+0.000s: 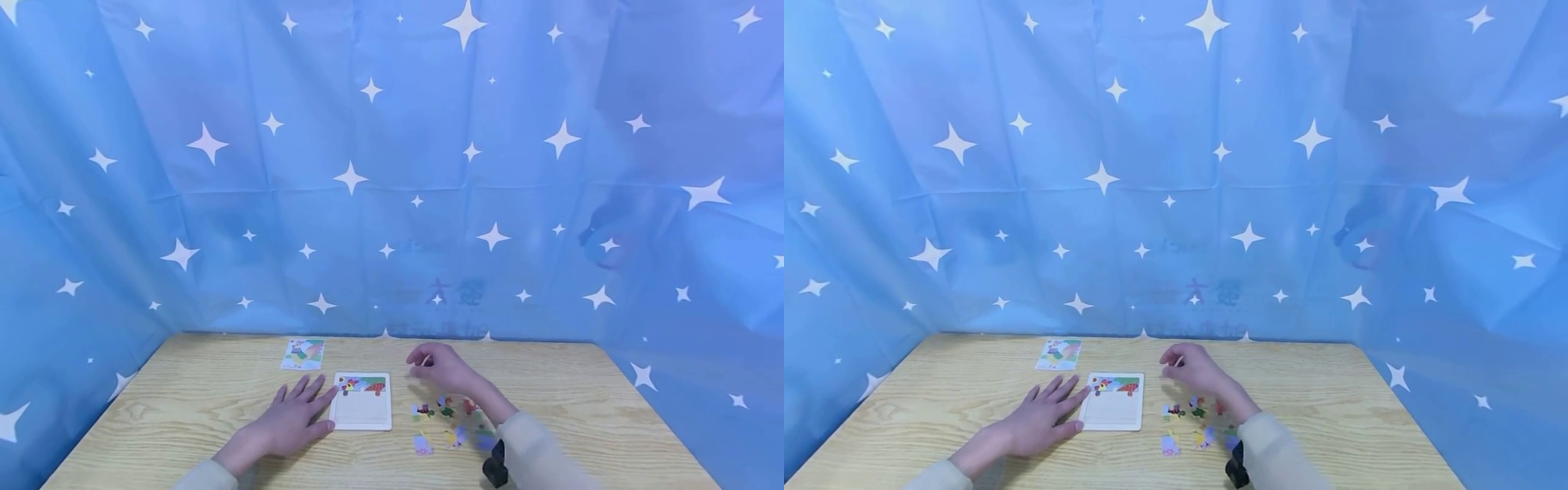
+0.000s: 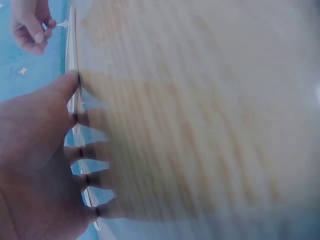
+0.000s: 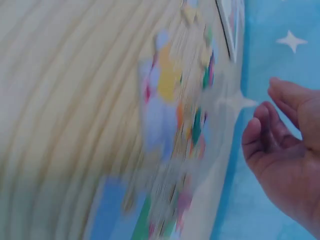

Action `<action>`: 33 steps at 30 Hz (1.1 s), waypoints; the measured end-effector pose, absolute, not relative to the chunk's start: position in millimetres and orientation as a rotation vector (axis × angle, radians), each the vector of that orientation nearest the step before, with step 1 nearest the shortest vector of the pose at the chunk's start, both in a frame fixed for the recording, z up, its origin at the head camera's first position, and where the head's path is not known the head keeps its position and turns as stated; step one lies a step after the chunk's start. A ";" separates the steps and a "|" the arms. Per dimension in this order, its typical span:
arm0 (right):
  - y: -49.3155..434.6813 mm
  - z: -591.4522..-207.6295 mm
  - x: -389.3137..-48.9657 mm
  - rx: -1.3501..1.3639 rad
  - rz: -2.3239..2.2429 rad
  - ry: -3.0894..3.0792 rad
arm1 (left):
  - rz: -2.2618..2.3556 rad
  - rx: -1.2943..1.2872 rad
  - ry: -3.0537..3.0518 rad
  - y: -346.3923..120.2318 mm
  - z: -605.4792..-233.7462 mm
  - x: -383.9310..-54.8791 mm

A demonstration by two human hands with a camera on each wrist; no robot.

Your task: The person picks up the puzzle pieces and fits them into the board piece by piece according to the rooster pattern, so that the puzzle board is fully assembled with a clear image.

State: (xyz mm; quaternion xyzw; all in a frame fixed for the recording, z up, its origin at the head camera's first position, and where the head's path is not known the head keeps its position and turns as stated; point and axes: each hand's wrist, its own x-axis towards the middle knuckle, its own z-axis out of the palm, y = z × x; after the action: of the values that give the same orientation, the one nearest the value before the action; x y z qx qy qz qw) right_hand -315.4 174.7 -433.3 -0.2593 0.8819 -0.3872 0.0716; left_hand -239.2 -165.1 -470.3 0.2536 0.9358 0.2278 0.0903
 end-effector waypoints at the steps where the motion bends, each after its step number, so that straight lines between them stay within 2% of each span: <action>1: 179.8 -433.2 -314.5 -0.769 -1.160 2.655 | 0.674 0.754 2.779 -163.8 -467.2 -237.6; 12: 201.3 -438.3 -297.8 -0.784 -1.151 2.543 | 0.651 0.743 2.757 -158.8 -453.2 -231.5; 33: 199.0 -447.8 -279.7 -0.777 -1.106 2.496 | 0.702 0.776 2.766 -164.3 -470.0 -238.4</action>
State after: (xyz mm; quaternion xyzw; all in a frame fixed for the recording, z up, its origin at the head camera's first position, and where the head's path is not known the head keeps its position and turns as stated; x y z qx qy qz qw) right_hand -279.7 199.0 -447.8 -0.2707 0.8692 -0.3852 0.1510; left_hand -238.4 -164.3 -470.0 0.2612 0.9314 0.2364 0.0920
